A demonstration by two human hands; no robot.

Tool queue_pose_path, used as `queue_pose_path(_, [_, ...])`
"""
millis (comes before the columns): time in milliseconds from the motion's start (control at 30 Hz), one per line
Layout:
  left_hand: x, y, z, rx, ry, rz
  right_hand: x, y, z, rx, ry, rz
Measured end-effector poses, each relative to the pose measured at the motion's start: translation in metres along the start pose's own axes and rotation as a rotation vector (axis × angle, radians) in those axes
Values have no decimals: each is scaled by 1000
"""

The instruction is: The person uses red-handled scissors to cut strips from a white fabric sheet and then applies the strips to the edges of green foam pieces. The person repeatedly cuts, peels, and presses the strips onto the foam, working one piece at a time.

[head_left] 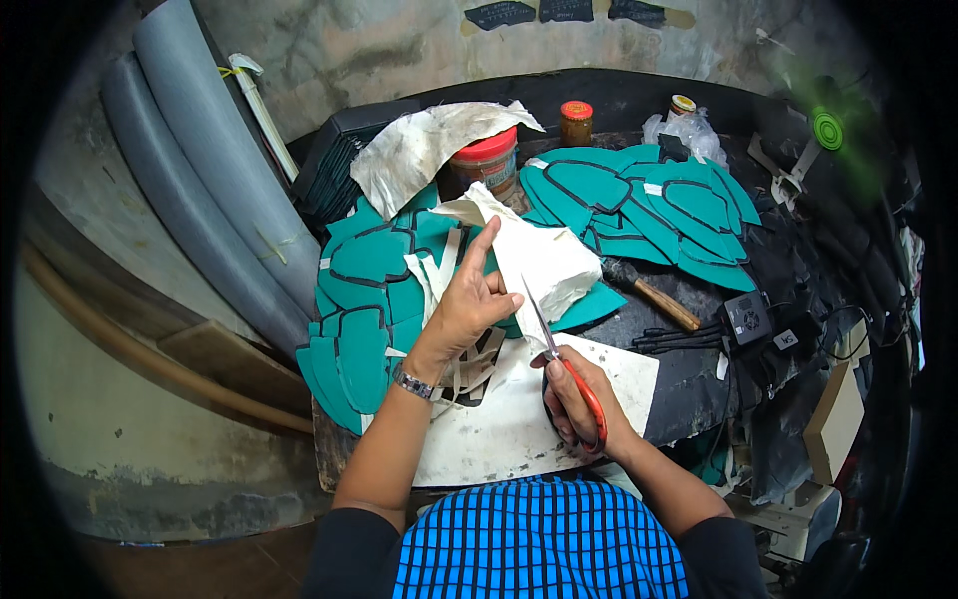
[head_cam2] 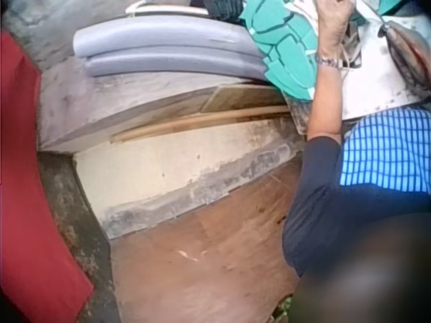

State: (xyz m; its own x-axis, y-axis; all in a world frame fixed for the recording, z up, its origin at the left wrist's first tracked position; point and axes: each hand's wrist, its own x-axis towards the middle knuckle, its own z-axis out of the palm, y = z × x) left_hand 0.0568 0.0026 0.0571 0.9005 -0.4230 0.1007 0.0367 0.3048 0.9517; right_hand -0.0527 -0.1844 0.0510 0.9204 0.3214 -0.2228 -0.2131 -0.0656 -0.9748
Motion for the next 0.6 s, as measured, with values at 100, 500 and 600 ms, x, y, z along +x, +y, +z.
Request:
queue_pose_path(100, [-2,-2,5,1,-68,-1,10,-1,0,113,7,-34])
queue_pose_path(500, [8,-19,-12,-24,207,-39,6,-5,7,90,1,116])
queue_pose_path(600, [8,-18,-13,60,163,0,9,-4,7,92,9,78])
